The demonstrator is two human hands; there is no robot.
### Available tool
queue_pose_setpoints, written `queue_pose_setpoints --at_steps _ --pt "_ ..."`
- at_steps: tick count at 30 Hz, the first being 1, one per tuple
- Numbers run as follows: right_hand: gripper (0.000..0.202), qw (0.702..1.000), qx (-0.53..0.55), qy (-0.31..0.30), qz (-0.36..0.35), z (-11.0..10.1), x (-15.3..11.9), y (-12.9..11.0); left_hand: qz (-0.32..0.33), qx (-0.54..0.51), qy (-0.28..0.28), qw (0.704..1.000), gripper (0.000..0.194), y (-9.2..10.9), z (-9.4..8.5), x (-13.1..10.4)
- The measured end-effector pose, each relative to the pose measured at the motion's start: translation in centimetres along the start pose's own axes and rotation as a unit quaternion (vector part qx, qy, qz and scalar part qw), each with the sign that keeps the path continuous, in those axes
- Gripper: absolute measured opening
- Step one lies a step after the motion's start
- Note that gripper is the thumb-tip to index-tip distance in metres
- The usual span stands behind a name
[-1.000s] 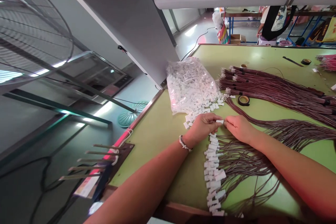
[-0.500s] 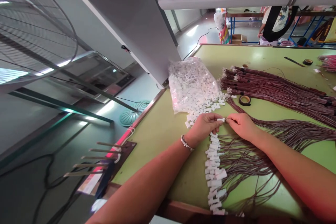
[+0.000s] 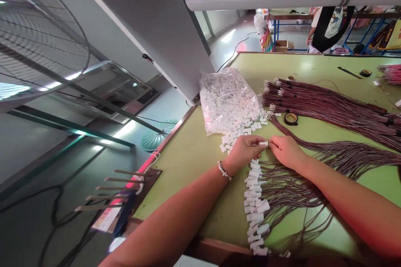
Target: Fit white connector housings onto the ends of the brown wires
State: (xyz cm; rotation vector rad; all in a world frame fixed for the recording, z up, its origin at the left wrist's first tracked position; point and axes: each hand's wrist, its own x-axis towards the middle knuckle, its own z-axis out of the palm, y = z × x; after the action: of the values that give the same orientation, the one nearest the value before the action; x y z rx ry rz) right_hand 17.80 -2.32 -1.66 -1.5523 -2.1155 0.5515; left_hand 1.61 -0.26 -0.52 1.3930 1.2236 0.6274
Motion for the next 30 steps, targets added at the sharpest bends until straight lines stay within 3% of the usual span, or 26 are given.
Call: queue_pose_setpoints --at_steps 7,16,22,30 --pt "0.02 0.996 0.079 -0.01 0.031 0.0 0.2 0.2 0.0 -0.027 -0.027 0.999 0.022 -0.4 -0.5 0.3" --pt "0.02 0.998 0.063 0.015 -0.01 -0.2 -0.3 0.6 0.018 -0.023 -0.084 0.996 0.026 -1.0 -1.6 1.1" --pt "0.017 0.996 0.026 0.08 -0.026 0.0 -0.4 0.9 0.023 -0.036 -0.092 0.995 0.029 -1.4 -1.7 1.3" --pt "0.023 0.983 -0.12 0.061 -0.122 -0.5 -0.8 0.6 0.019 -0.018 -0.13 0.991 0.034 -0.9 -2.1 1.2"
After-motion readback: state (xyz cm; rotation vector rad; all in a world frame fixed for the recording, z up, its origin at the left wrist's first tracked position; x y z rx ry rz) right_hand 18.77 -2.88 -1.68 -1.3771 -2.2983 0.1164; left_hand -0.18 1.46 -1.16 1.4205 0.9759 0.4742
